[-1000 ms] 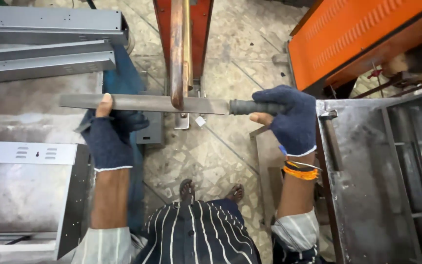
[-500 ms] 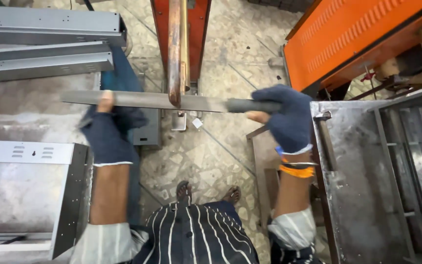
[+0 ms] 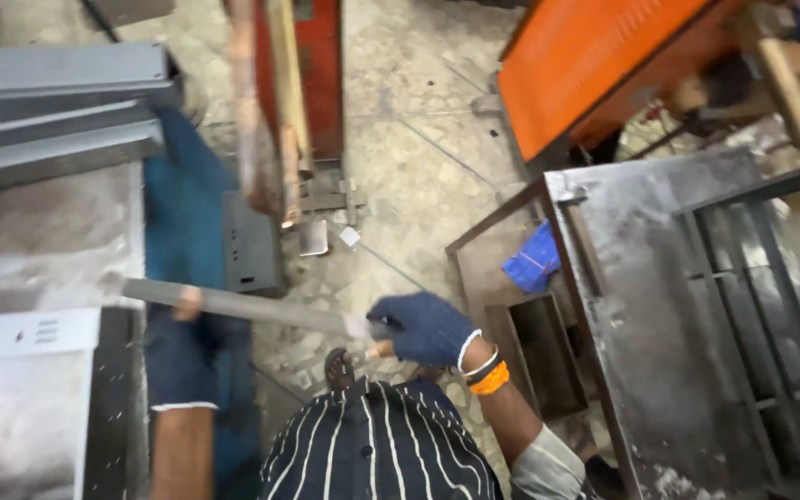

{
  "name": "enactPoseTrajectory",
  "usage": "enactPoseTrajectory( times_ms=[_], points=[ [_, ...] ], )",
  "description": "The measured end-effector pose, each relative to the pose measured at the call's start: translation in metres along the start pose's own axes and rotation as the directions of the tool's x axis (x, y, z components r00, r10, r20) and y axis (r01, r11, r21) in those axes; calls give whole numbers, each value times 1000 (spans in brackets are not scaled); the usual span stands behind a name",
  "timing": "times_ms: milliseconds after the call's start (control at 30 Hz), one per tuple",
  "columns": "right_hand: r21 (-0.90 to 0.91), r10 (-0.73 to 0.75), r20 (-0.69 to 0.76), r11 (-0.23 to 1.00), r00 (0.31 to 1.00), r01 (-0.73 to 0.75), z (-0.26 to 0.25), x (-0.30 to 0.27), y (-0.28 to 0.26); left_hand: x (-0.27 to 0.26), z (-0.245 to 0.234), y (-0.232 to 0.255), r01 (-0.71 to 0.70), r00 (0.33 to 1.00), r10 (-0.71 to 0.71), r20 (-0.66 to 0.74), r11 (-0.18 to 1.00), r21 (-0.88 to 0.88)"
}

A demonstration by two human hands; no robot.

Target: The person positions perforated sheet-metal channel and enclosure panels under a foot-operated press, aligning each part by hand and operating the press to punch holes in the metal. They handle the parts one at a time, repositioning them between presses, with sparks visible as the tool contacts the metal.

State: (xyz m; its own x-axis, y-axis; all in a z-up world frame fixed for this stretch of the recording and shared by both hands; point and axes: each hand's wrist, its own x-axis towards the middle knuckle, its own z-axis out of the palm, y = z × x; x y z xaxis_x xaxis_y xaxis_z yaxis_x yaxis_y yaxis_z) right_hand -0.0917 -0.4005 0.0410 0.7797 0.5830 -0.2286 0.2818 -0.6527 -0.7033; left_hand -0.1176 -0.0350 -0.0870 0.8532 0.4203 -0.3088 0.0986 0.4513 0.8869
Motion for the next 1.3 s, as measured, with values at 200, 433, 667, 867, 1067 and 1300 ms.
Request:
enactPoseTrajectory(
  times_ms=[200,433,667,867,1067,1300],
  points=[
    [122,456,-83,887,886,-445,11,-91,26,-54,123,-41,491,807,-532,257,846,210],
    [350,661,-437,749,610,-562,26,-191,133,-76,223,-47,379,543,-630,556,774,507],
    [334,655,-702,650,280,-683,-46,-248,234,-83,266,-82,280,506,-641,578,755,593],
    [395,709,-657,613,257,-684,-69,-256,359,-91,251,-119,143,544,-565,621,791,594],
    [168,559,-734,701,387,-693,-68,-240,422,-109,257,-106,378,620,-682,387,692,615],
    [-43,542,-702,615,462,-787,-62,-225,419,-112,250,-115,246,783,-553,285,696,675]
  ],
)
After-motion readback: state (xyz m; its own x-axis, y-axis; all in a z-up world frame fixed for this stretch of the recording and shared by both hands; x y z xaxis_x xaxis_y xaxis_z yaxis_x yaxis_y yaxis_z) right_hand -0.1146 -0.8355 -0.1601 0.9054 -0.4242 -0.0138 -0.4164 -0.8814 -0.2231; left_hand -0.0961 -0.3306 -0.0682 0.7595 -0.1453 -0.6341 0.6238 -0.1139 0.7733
